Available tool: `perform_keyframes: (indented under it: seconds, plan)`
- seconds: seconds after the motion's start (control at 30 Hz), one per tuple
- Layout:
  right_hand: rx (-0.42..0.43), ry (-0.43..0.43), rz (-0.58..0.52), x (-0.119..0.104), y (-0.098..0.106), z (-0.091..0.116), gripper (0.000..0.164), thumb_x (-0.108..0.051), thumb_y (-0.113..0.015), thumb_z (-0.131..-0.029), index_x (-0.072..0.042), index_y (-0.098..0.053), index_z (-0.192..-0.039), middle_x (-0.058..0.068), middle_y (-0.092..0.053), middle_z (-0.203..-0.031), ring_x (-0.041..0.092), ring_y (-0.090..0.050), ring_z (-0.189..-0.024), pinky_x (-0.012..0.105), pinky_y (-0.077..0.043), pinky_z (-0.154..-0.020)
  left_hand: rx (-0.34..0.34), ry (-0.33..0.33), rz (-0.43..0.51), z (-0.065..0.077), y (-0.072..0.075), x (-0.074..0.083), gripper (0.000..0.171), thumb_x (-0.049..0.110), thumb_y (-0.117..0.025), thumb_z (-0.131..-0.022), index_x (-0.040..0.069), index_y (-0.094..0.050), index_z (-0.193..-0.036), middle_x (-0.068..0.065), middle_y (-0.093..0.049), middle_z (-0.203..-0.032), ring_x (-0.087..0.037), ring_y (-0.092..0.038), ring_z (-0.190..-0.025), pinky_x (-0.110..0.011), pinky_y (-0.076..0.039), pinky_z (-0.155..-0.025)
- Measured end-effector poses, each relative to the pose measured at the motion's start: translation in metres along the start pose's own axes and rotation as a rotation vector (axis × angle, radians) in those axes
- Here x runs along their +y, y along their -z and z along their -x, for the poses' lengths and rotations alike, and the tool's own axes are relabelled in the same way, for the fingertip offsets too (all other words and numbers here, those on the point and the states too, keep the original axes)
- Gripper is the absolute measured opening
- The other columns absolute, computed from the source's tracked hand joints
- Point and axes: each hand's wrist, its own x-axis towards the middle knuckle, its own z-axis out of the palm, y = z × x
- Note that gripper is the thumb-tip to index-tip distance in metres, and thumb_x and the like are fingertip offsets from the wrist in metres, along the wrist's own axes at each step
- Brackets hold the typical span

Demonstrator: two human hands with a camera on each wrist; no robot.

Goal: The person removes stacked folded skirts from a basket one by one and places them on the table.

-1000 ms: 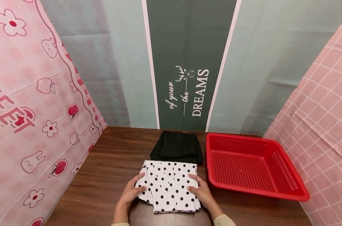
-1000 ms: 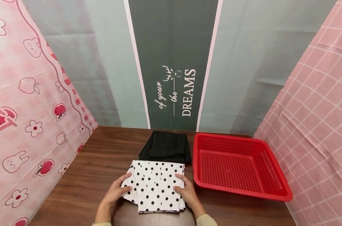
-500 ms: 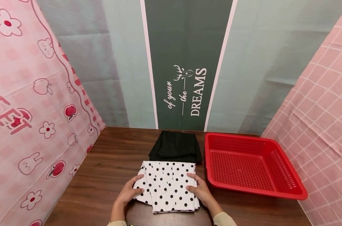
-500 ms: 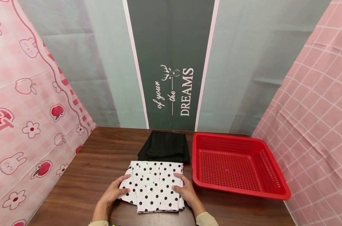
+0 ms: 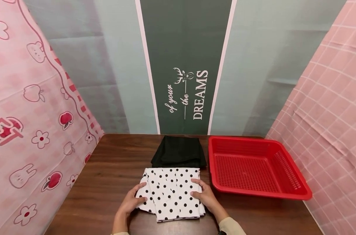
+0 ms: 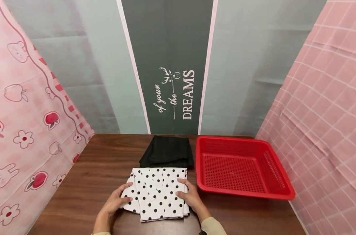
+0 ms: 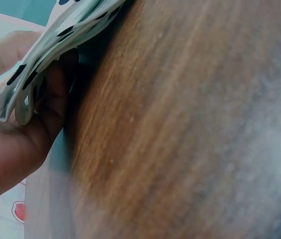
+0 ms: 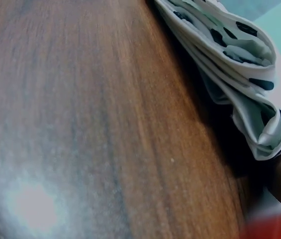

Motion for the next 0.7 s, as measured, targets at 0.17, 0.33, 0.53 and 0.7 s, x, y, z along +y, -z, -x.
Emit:
perform_keyframes:
  seconds: [0.17,0.33,0.53,0.7]
  plan:
    - [-0.027,0.021,0.023,-0.001,-0.005,-0.005,0.054,0.007,-0.070,-0.075,0.005,-0.052,-0.126,0.024,-0.052,-0.120,0.029,-0.051,-0.101,0.030,-0.046,-0.078,0.022,0.002,0.027,0.004,0.005,0.000,0.062,-0.007,-0.069,-0.071,0.001,-0.051,-0.130,-0.023,-0.047,-0.129,-0.028,-0.047,-0.109,-0.030,-0.041,-0.085]
    - [-0.010,0.016,0.039,-0.002,-0.007,-0.008,0.054,0.003,-0.071,-0.076,0.001,-0.054,-0.126,0.020,-0.051,-0.124,0.027,-0.049,-0.106,0.030,-0.045,-0.080,0.037,0.004,0.013,0.003,0.007,-0.001,0.062,-0.006,-0.070,-0.072,0.003,-0.052,-0.130,-0.022,-0.047,-0.130,-0.026,-0.046,-0.111,-0.031,-0.038,-0.088]
    - [-0.014,0.023,0.041,-0.003,-0.007,-0.005,0.055,0.001,-0.071,-0.076,0.002,-0.052,-0.128,0.020,-0.053,-0.120,0.027,-0.052,-0.101,0.031,-0.046,-0.077,0.044,0.024,0.005,0.002,0.006,-0.003,0.062,-0.006,-0.071,-0.072,0.004,-0.053,-0.130,-0.021,-0.047,-0.130,-0.027,-0.046,-0.111,-0.035,-0.038,-0.090]
    - [0.079,0.064,0.246,-0.014,-0.007,0.004,0.049,0.002,-0.072,-0.072,-0.001,-0.059,-0.119,0.019,-0.056,-0.115,0.028,-0.052,-0.100,0.035,-0.044,-0.080,0.057,-0.001,0.043,0.008,0.004,0.000,0.062,-0.007,-0.070,-0.072,-0.003,-0.049,-0.130,-0.024,-0.049,-0.125,-0.026,-0.052,-0.100,-0.030,-0.045,-0.079]
